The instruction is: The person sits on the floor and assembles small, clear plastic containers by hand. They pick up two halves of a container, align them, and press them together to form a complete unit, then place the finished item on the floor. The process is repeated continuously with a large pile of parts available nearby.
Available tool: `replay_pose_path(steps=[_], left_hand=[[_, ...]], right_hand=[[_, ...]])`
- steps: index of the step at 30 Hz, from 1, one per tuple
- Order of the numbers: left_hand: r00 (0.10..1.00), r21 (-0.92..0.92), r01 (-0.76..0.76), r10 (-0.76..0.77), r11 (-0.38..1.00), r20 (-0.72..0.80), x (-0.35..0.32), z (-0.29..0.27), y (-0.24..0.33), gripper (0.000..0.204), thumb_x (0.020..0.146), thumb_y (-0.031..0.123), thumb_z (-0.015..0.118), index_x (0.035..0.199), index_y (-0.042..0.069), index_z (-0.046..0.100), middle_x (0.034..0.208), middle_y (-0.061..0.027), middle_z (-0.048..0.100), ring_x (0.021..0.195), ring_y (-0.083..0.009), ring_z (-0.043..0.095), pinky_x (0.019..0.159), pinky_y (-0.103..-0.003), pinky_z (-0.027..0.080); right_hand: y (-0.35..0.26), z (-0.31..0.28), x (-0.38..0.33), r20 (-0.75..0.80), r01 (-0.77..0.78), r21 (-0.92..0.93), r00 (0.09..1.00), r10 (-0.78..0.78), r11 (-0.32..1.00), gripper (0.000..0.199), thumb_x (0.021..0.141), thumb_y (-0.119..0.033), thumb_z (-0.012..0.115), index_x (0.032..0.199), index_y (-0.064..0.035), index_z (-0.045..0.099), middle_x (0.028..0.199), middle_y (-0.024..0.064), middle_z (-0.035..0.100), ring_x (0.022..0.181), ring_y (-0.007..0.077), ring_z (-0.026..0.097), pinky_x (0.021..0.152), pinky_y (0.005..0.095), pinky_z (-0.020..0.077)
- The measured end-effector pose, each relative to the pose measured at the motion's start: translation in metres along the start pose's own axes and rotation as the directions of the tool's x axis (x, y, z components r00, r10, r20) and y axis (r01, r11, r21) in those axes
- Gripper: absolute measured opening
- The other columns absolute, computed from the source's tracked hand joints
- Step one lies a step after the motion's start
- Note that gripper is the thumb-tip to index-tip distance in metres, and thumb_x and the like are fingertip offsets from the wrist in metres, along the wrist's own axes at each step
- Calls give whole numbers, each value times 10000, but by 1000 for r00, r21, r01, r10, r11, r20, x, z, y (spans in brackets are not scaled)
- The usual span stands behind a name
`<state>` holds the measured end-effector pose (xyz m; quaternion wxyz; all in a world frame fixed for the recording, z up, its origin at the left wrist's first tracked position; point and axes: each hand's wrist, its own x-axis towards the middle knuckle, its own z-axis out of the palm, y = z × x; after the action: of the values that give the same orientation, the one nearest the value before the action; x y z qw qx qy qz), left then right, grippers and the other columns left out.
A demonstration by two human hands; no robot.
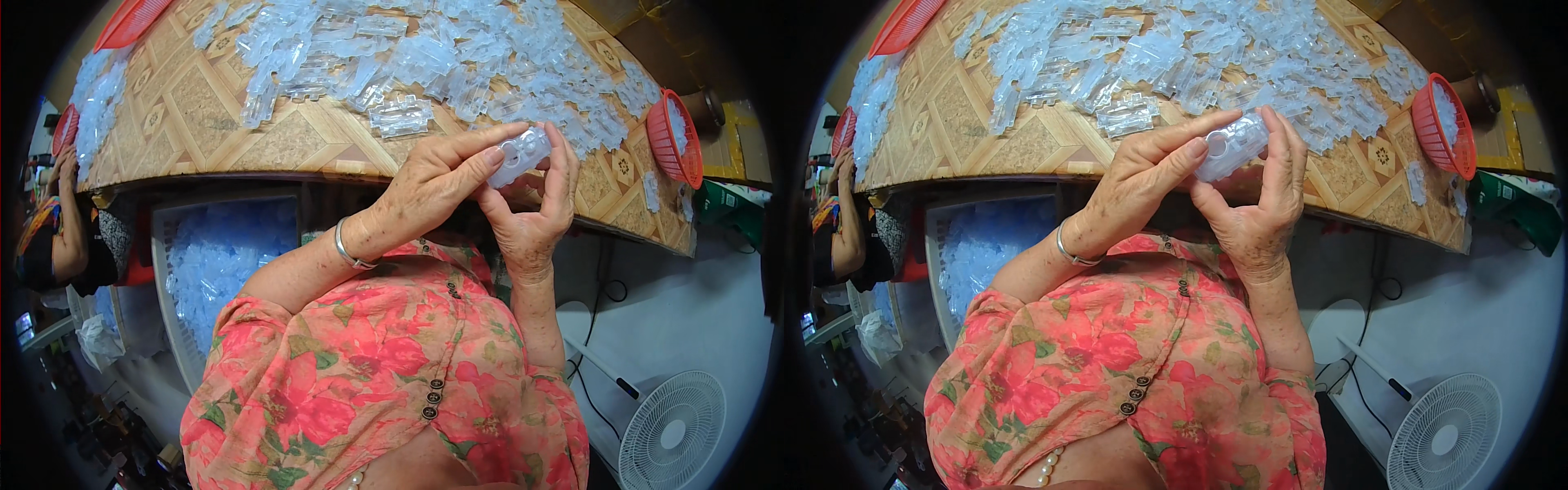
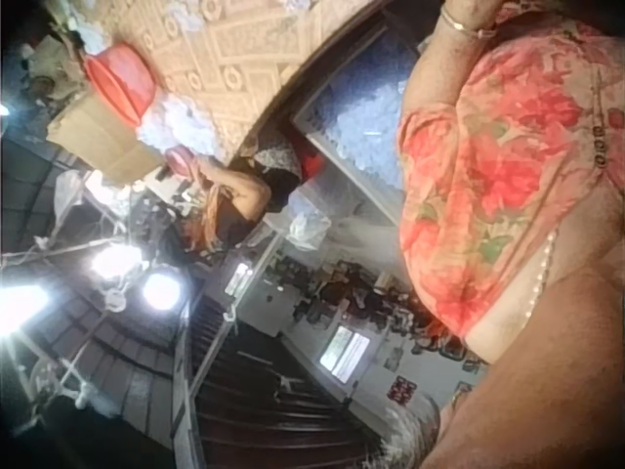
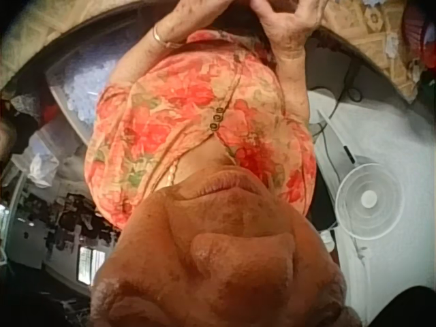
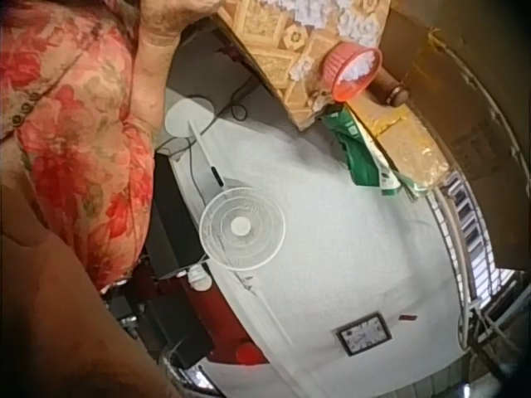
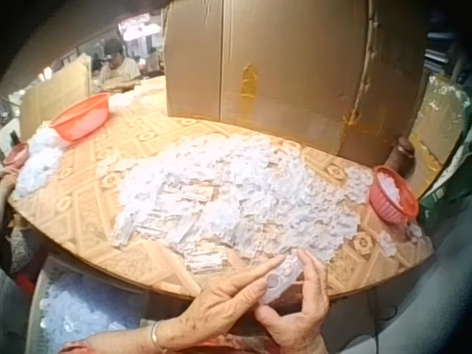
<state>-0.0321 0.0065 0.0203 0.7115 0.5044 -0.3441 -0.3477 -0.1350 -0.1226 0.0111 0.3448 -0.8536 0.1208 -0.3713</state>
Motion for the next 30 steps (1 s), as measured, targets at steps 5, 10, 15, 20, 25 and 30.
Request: replay_pose_path(steps=[5,10,15,20,25,30], left_hand=[[999,-73,47,-48,996,-5,-2,1,-1,434,1059,252,517,1449,60,523,1273,-43,635,1089,-79,570,943,-250,477],[996,79,-79,81,994,-21,-3,6,2,419,1055,221,517,1446,71,531,1245,-47,655,1087,-81,571,935,-249,472],[980,193,-189,198,963,-28,-4,8,-2,406,1054,187,504,1441,70,537,1254,-53,662,1084,-93,577,938,-258,470],[974,187,-211,223,959,-46,-4,11,-5,428,1019,166,573,1435,68,543,1262,-65,669,1057,-88,598,913,-254,486],[945,345,-288,323,893,-49,-3,9,-7,496,926,134,718,1396,53,579,1205,-74,691,977,-85,634,840,-241,521],[969,90,-180,192,980,-154,-7,6,-16,488,903,91,737,1367,27,599,1141,-83,702,966,-103,643,835,-246,531]], right_hand=[[-3,-2,-1,30,-89,98,996,86,991,915,656,-196,899,1439,-24,459,1363,153,523,1096,267,590,882,354,528],[0,1,-2,21,-105,194,995,102,975,915,677,-203,900,1451,-23,447,1381,130,537,1082,248,591,899,347,526],[-2,4,-4,12,-130,346,991,134,929,917,686,-191,904,1454,-13,435,1385,114,543,1035,199,608,815,298,557],[-2,2,-5,15,-116,365,993,119,924,930,683,-201,914,1450,-2,427,1370,111,556,992,183,631,741,277,576],[-1,8,-6,-35,-9,135,999,14,991,909,722,-265,899,1445,13,424,1338,147,571,1001,226,645,775,329,580],[-7,13,-7,40,-99,160,995,93,982,908,741,-318,889,1443,22,423,1328,163,574,1043,267,649,837,357,563]])
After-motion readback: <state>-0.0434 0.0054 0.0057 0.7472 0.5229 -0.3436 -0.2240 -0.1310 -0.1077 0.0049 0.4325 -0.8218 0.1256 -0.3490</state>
